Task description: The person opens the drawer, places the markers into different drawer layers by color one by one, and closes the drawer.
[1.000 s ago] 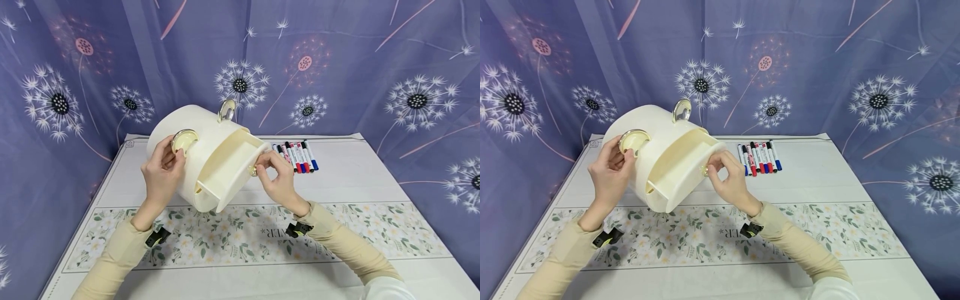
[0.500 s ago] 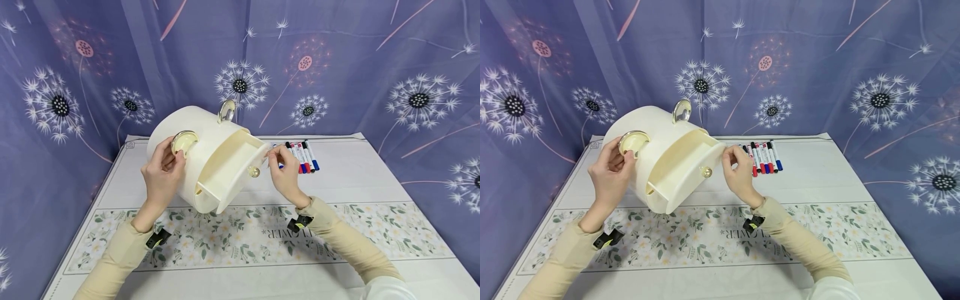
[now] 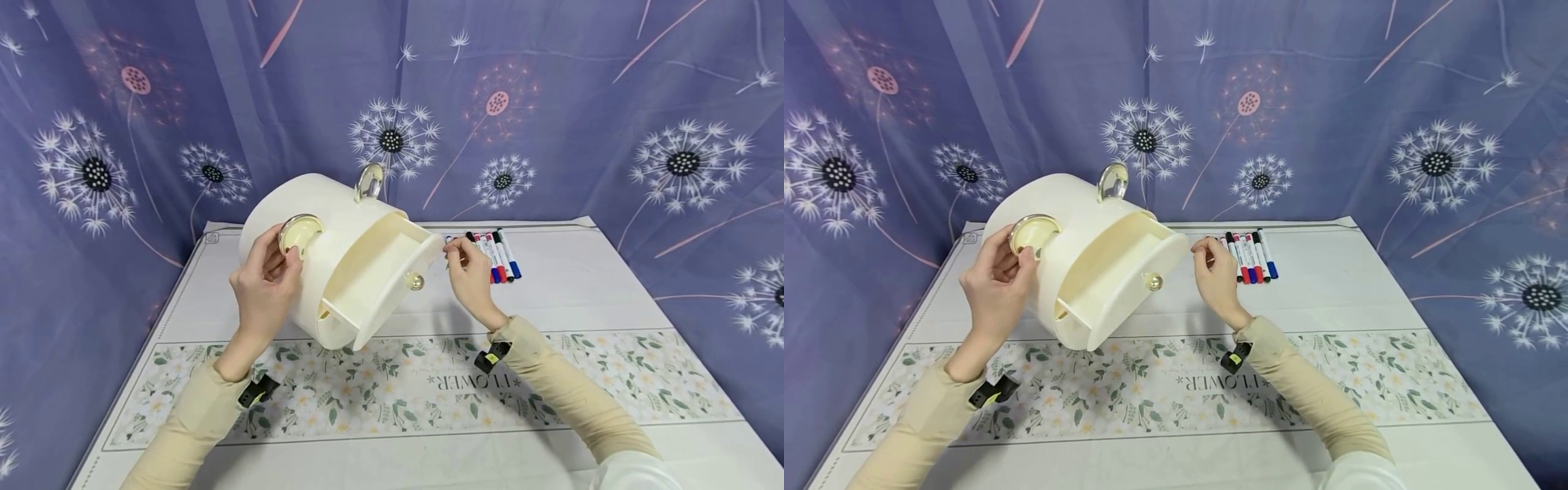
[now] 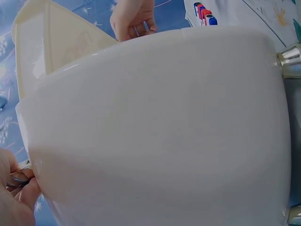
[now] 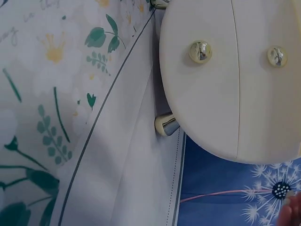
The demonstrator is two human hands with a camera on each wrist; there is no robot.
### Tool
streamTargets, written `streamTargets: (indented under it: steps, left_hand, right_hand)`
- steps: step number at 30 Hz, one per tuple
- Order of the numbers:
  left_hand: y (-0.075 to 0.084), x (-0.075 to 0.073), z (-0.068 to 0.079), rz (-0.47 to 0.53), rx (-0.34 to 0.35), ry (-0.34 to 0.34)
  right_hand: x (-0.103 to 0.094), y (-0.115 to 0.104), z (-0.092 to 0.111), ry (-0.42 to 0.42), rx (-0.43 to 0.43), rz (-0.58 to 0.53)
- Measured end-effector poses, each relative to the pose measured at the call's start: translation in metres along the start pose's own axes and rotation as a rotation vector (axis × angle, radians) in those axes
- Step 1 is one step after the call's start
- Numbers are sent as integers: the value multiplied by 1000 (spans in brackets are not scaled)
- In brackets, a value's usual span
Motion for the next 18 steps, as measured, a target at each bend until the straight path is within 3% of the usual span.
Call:
streamTargets:
  steps: [13,18]
  left_hand:
    - [2,1,-1,16,19,-16]
    - [1,0,0,8,14,-10]
  right_hand:
    - [18,30,-1,-171,45,221]
    - [29,47,-2,-303,117,315]
Point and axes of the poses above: each hand's wrist, its own z-axis away from the middle knuckle, its own x-axis out of the palm, y = z × x, the point moved 9 cm from there along -z, towards the middle knuckle, and after that the axes turned 1 degree about x, right-handed, at the moved point
